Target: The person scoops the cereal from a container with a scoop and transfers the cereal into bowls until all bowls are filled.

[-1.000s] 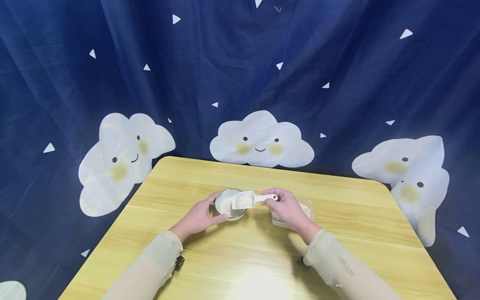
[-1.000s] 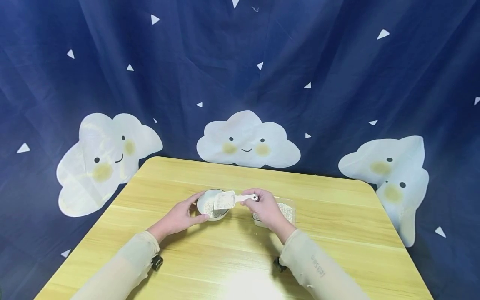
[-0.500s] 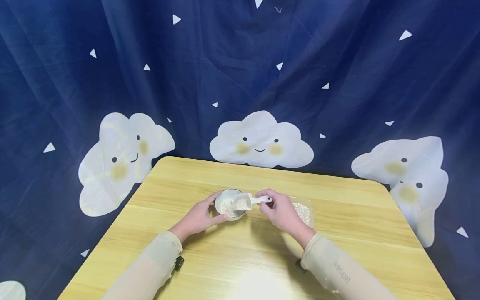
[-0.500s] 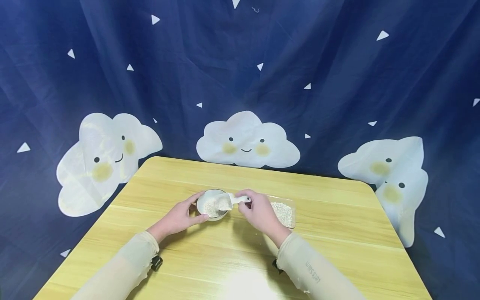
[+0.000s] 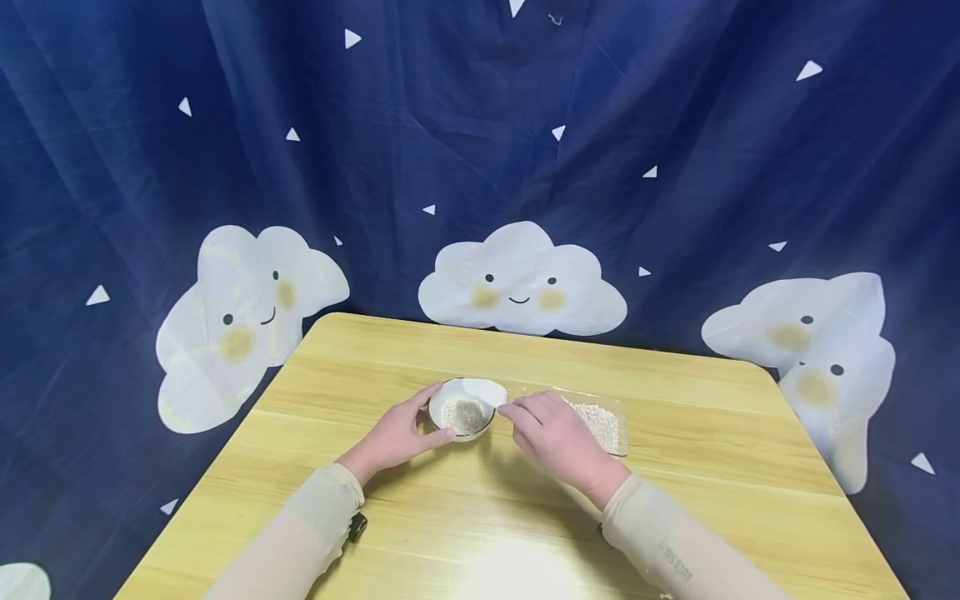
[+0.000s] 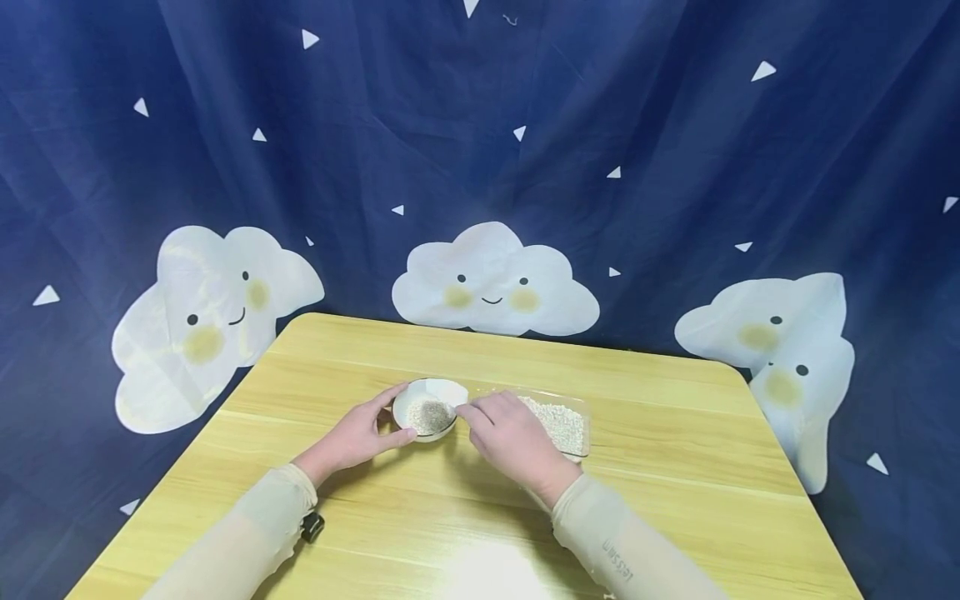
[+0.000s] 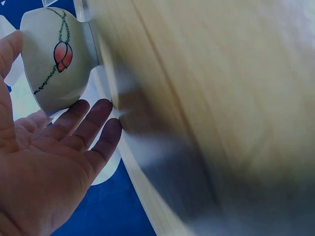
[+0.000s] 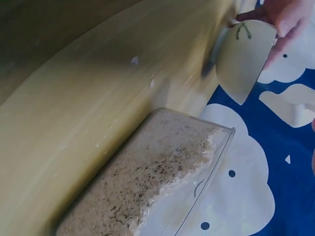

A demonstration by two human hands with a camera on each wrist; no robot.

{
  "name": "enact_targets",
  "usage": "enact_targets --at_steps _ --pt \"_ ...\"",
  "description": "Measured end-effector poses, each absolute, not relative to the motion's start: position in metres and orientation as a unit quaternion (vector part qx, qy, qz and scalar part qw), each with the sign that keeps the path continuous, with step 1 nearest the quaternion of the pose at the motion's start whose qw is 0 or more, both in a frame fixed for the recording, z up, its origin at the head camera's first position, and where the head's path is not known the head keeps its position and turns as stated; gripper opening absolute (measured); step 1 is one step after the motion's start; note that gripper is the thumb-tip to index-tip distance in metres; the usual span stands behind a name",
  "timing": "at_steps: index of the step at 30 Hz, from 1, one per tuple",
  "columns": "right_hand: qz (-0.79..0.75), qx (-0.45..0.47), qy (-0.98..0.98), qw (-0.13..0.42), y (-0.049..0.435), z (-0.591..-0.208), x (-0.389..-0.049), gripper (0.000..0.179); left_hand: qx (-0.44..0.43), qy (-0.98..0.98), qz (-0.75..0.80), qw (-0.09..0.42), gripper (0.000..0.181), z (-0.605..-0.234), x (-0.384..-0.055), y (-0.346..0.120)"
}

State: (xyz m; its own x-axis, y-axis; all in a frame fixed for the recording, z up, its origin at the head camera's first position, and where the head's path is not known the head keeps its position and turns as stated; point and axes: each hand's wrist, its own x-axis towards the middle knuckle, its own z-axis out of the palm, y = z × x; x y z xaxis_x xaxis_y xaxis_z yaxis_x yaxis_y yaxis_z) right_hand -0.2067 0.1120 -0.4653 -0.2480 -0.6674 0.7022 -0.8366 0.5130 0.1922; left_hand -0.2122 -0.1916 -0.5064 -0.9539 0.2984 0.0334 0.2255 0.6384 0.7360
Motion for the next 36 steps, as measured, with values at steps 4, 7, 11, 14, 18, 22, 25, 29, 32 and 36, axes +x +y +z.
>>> enact_targets --at_steps 4,7,11,14,18,22,25,29,32,36 --pt "0.095 0.490 -0.772 0.393 0.114 -0.468 -0.205 0.032 0.147 0.906 0.394 0.044 0.094 -0.507 -0.214 -0.191" --pt "0.108 0.483 -0.778 0.386 0.114 -0.469 -0.203 0.029 0.148 0.907 0.391 0.044 0.094 -0.508 -0.215 -0.191" --pt "0.253 0.396 -0.837 0.280 0.112 -0.467 -0.198 0.029 0.149 0.909 0.387 0.045 0.095 -0.507 -0.216 -0.190" --pt "0.450 0.240 -0.851 0.123 0.112 -0.463 -0.195 0.030 0.148 0.910 0.384 0.045 0.095 -0.507 -0.216 -0.189" --pt "0.637 0.046 -0.769 -0.033 0.116 -0.457 -0.196 0.036 0.148 0.910 0.385 0.044 0.096 -0.508 -0.217 -0.189" --pt "0.705 -0.015 -0.705 -0.068 0.129 -0.456 -0.197 0.042 0.144 0.912 0.382 0.044 0.098 -0.508 -0.216 -0.189" --pt "0.726 -0.023 -0.685 -0.062 0.147 -0.455 -0.195 0.042 0.140 0.912 0.383 0.046 0.098 -0.509 -0.214 -0.189" --pt "0.742 -0.032 -0.668 -0.039 0.181 -0.454 -0.190 0.030 0.135 0.911 0.387 0.050 0.097 -0.509 -0.211 -0.189" --pt "0.750 -0.040 -0.660 -0.017 0.210 -0.452 -0.187 0.024 0.134 0.912 0.385 0.048 0.097 -0.508 -0.209 -0.190" --pt "0.752 -0.043 -0.658 0.002 0.246 -0.451 -0.183 0.024 0.135 0.918 0.373 0.019 0.093 -0.502 -0.207 -0.191"
